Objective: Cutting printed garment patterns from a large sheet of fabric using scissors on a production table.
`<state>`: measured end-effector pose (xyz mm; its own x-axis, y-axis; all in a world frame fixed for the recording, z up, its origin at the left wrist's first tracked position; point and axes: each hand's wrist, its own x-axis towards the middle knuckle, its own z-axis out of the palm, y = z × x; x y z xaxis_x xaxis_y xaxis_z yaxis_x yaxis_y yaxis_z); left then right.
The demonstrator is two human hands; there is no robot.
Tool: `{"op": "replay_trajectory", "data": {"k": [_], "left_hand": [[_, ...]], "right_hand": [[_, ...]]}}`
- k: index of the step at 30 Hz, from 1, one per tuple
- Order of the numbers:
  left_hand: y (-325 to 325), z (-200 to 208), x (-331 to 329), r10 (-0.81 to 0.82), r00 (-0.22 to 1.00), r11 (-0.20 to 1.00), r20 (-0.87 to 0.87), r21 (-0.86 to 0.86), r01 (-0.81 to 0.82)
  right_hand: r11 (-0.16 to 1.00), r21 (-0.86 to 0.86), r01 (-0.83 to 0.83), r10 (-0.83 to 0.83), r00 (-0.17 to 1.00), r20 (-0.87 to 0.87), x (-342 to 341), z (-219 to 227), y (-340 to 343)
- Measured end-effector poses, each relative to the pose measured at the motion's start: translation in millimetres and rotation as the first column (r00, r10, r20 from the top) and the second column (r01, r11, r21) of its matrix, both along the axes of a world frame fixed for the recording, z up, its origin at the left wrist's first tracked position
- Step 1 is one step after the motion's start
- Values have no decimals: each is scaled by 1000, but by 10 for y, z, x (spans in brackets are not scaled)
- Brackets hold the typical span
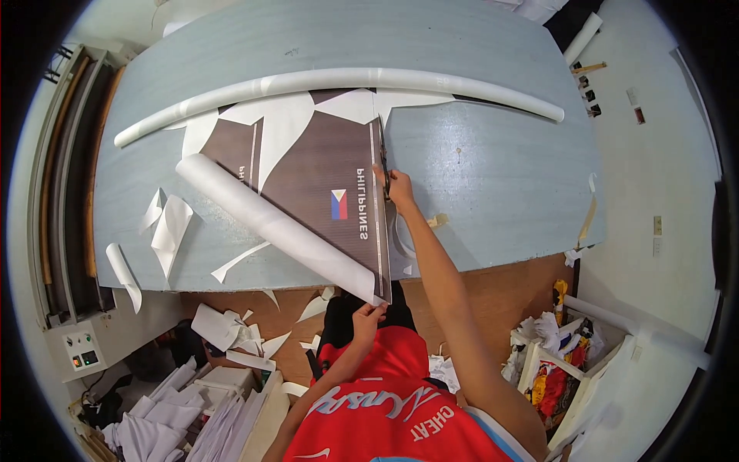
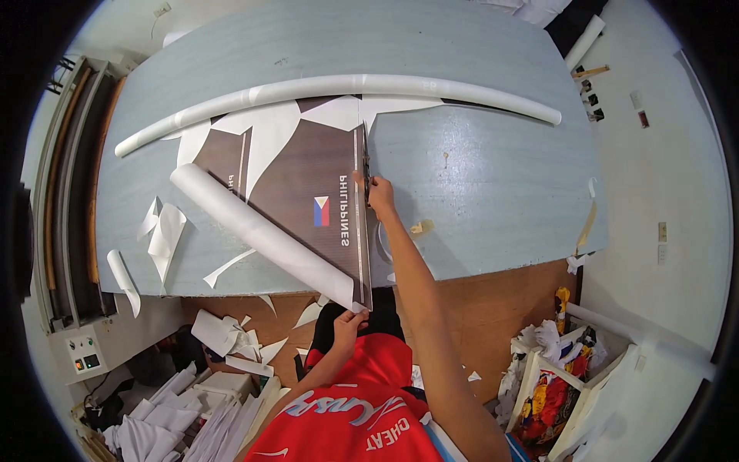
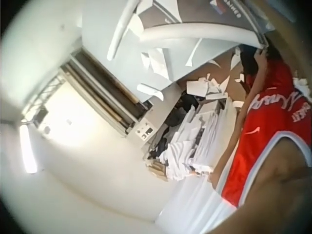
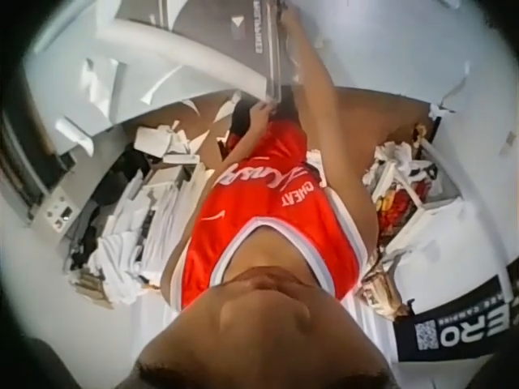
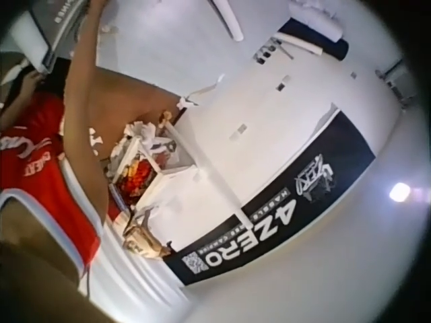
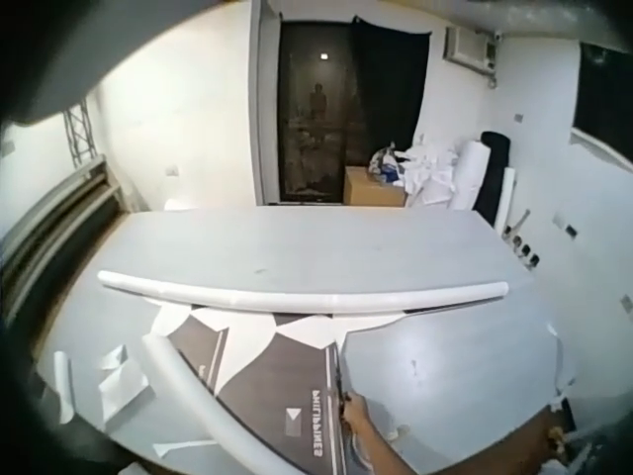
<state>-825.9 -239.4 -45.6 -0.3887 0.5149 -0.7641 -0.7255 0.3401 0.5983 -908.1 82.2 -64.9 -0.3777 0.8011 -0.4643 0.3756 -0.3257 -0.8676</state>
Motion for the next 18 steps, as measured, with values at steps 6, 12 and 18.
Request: {"op": "replay_trajectory", "data": {"k": [6, 12, 18], "left_hand": [[-3, -39, 36, 4, 1000, 1000, -20, 18, -3], [-12, -129, 34, 19, 999, 1000, 46, -1, -19], [166, -536, 65, 31, 811, 974, -585, -163, -155]], "right_hand": [[999, 14, -36, 37, 998, -50, 24, -188, 165], [991, -118, -67, 54, 993, -108, 147, -24, 200], [973, -31, -227, 229, 971, 73, 609, 43, 113]]}}
